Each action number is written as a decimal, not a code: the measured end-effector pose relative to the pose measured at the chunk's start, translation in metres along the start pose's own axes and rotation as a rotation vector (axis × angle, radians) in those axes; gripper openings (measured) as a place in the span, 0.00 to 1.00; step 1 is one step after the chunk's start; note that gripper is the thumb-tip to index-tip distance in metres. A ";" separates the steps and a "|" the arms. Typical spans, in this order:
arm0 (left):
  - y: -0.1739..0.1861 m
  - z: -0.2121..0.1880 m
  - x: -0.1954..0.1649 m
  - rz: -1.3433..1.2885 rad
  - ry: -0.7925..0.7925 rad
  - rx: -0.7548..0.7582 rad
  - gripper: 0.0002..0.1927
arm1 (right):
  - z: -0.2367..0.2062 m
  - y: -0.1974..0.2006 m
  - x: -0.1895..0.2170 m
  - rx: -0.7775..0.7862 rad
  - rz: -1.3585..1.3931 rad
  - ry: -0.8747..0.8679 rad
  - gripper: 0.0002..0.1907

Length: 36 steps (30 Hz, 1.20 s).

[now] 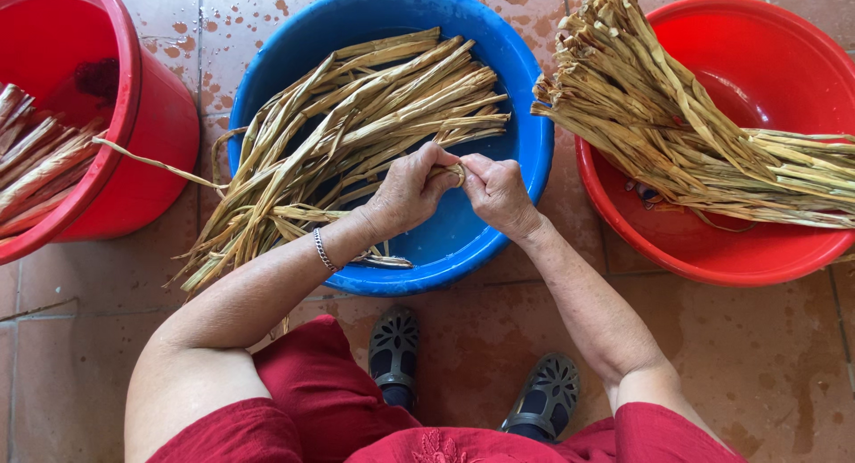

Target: The person sits on the floor between plastic basins of dried palm leaf strips. They pull strips one at a time from a blue basin of water, straighten and bunch them together, and place the gathered bundles into a red basin.

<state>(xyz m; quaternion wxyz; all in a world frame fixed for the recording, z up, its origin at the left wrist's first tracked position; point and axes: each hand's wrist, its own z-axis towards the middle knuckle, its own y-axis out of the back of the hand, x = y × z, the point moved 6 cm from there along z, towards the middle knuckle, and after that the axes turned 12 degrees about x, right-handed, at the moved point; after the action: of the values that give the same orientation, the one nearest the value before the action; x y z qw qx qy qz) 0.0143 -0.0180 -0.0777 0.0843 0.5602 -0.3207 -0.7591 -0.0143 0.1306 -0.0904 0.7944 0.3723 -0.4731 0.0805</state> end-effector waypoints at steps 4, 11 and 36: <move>0.003 0.003 0.008 0.063 -0.063 -0.066 0.06 | 0.002 -0.008 -0.003 -0.041 0.009 -0.096 0.06; 0.016 0.016 0.066 -0.543 0.248 -0.103 0.08 | 0.013 0.013 -0.006 0.011 0.501 -0.070 0.21; 0.020 0.013 0.045 -0.345 0.396 0.371 0.17 | -0.012 0.139 -0.018 -0.655 0.223 -0.187 0.20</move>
<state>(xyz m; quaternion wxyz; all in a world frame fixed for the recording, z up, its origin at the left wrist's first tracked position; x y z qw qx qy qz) -0.0183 -0.0505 -0.1002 -0.0883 0.7490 -0.3314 -0.5669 -0.0820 0.2408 -0.0365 0.8112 0.0496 -0.5822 -0.0236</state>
